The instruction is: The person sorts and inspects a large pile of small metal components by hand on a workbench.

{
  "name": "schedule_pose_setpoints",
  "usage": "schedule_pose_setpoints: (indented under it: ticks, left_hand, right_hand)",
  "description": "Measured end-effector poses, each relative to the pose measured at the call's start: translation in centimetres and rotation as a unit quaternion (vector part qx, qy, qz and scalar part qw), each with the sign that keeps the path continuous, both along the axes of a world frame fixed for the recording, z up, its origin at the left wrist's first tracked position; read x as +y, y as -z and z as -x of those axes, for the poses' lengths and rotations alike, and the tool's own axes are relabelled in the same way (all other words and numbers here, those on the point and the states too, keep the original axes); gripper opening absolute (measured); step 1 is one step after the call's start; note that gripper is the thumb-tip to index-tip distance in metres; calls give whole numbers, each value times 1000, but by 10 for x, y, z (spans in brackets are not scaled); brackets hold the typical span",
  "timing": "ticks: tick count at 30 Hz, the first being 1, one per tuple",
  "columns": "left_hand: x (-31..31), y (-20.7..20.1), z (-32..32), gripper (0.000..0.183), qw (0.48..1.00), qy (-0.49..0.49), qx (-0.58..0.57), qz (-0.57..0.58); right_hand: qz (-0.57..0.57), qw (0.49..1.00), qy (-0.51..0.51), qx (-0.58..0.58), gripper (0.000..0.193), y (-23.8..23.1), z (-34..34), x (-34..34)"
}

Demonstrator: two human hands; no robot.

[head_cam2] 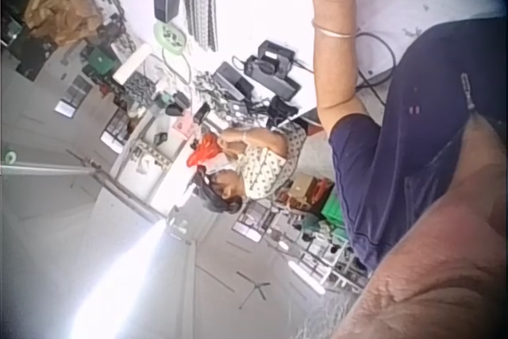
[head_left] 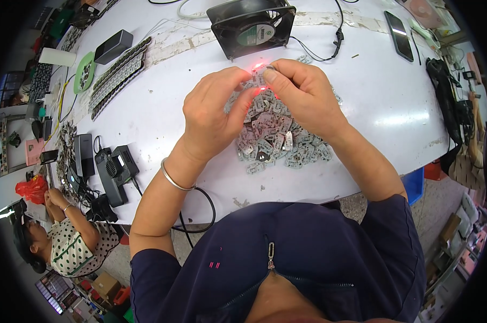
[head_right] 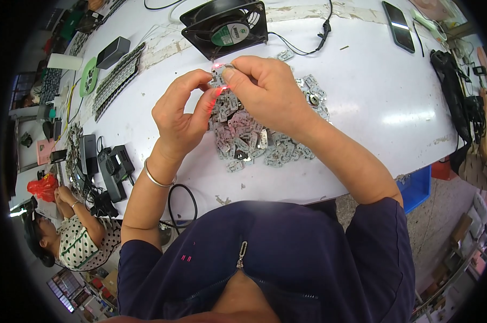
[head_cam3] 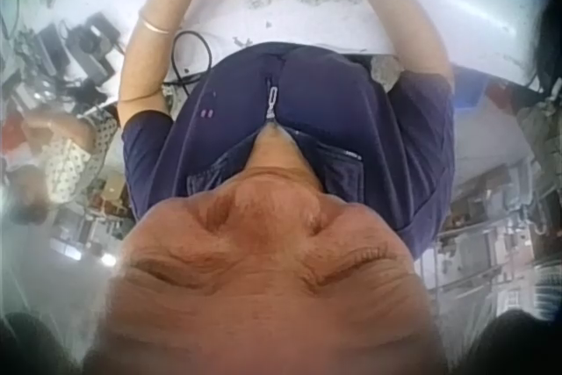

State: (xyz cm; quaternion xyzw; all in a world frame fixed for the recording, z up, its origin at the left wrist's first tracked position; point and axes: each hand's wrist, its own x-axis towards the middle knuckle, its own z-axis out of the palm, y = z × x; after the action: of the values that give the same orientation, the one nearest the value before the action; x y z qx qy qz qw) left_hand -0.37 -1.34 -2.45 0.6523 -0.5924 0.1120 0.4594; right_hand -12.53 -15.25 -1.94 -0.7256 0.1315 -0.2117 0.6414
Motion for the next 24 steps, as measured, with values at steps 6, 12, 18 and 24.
schedule_pose_setpoints:
  ticks: [6,12,18,24]
  left_hand:
    - [-1,-6,-2,26,997,10,-77,1]
    - [-4,-6,-3,27,993,17,-117,24]
    - [-2,-4,10,26,989,6,146,21]
    - [-2,-5,12,25,993,-4,120,22]
  right_hand:
    - [-11,1000,4,1,32,2,3,1]
    - [-30,1000,0,1,34,3,6,2]
    - [-167,985,-39,15,21,-4,5,2]
    - [-214,976,-48,3,18,1,7,4]
